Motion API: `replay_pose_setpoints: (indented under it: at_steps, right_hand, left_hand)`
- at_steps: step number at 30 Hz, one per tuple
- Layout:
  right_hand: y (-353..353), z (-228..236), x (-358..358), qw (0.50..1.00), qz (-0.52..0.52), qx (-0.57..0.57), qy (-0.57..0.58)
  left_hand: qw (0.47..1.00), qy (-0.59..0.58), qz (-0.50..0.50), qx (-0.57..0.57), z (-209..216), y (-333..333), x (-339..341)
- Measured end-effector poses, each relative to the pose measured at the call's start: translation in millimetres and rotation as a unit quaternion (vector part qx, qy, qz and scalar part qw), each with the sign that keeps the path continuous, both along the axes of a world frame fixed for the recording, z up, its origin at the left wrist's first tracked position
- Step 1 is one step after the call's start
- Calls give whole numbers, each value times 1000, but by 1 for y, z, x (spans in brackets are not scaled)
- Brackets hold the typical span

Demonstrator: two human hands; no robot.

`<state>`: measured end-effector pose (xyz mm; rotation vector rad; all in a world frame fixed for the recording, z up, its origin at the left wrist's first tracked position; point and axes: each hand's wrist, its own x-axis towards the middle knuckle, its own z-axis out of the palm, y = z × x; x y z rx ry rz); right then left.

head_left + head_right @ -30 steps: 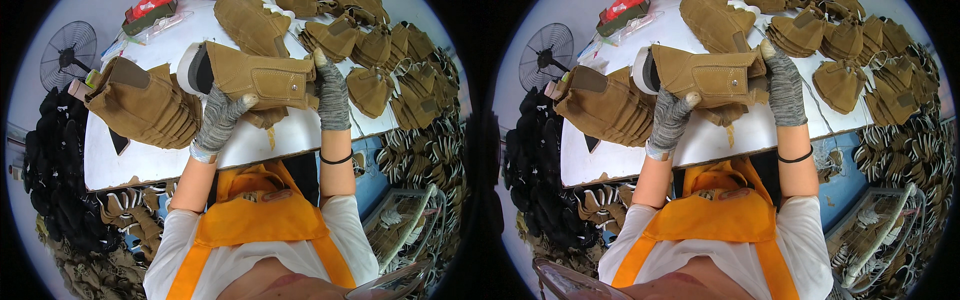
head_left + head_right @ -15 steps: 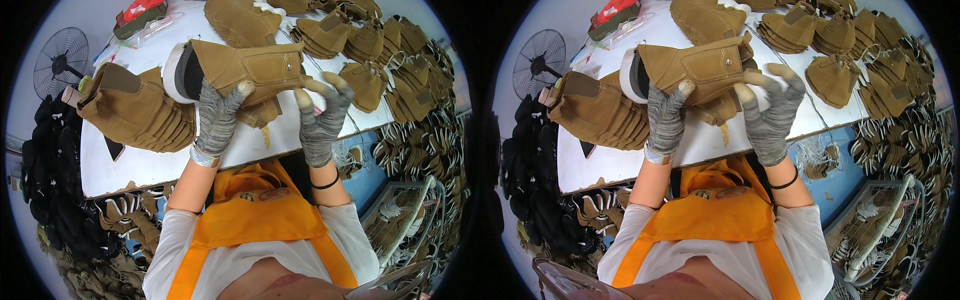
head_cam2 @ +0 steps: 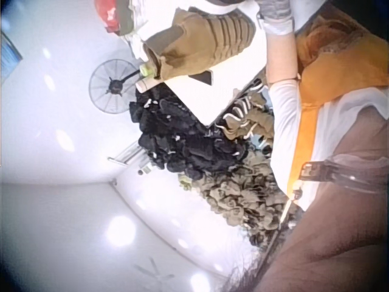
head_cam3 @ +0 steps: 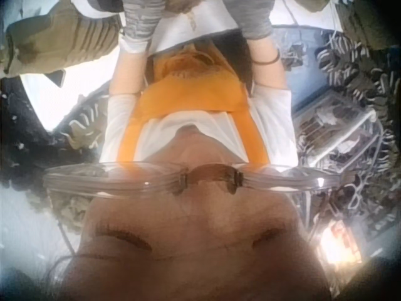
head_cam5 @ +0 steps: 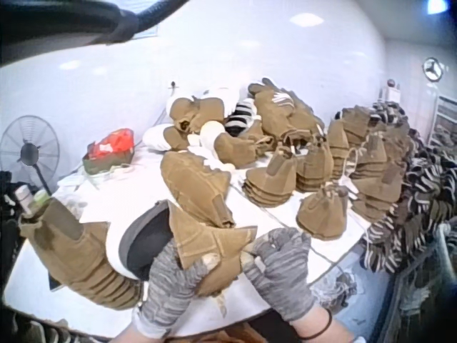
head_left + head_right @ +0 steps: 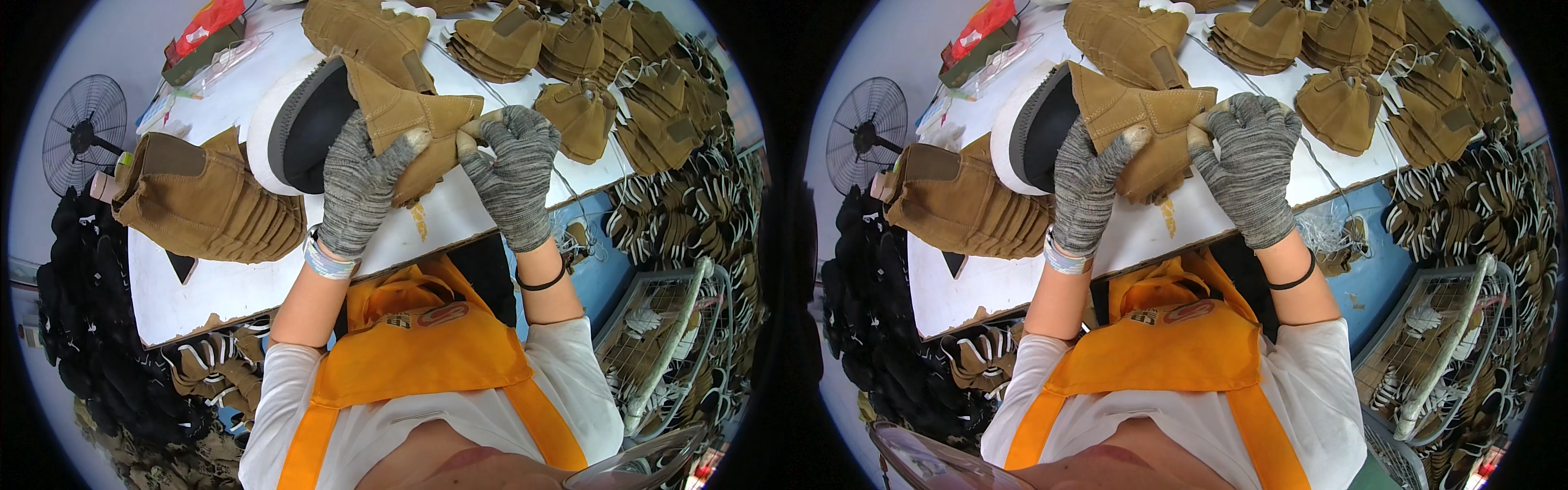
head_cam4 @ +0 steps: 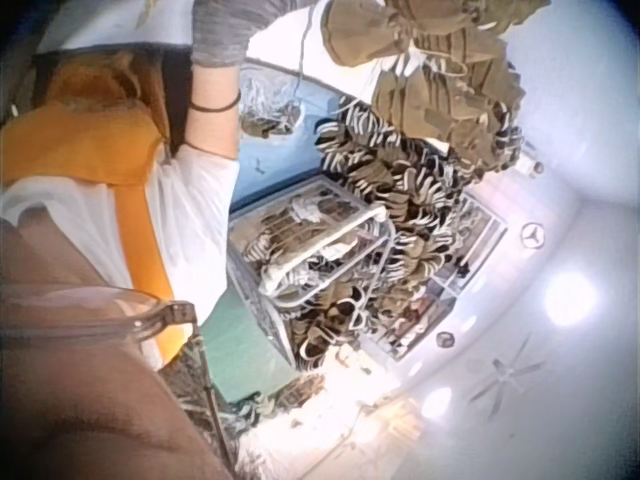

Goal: The person picks up brown shoe upper components from a pile, checks the stitching and edges, trims loose threads using small scissors, and places the finished parts into a stack.

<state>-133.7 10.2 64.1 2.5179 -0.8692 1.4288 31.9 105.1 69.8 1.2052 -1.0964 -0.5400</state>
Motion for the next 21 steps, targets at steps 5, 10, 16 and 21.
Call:
replay_pose_setpoints:
  at_steps: [5, 10, 16, 21]
  right_hand:
    - [-16, -15, -3, 971, 75, 163, -155]
    - [-10, -22, 8, 911, 183, 362, -74]
    - [-6, -22, 17, 756, 310, 535, -214]
    - [-11, -27, 8, 717, 332, 576, -210]
  left_hand:
    - [983, 181, -38, 16, 7, 1, 5]
    - [984, 179, -5, -16, 1, -1, 12]
    - [885, -268, 309, -224, -16, -9, 21]
    - [811, -583, 50, -1, 32, 0, 20]
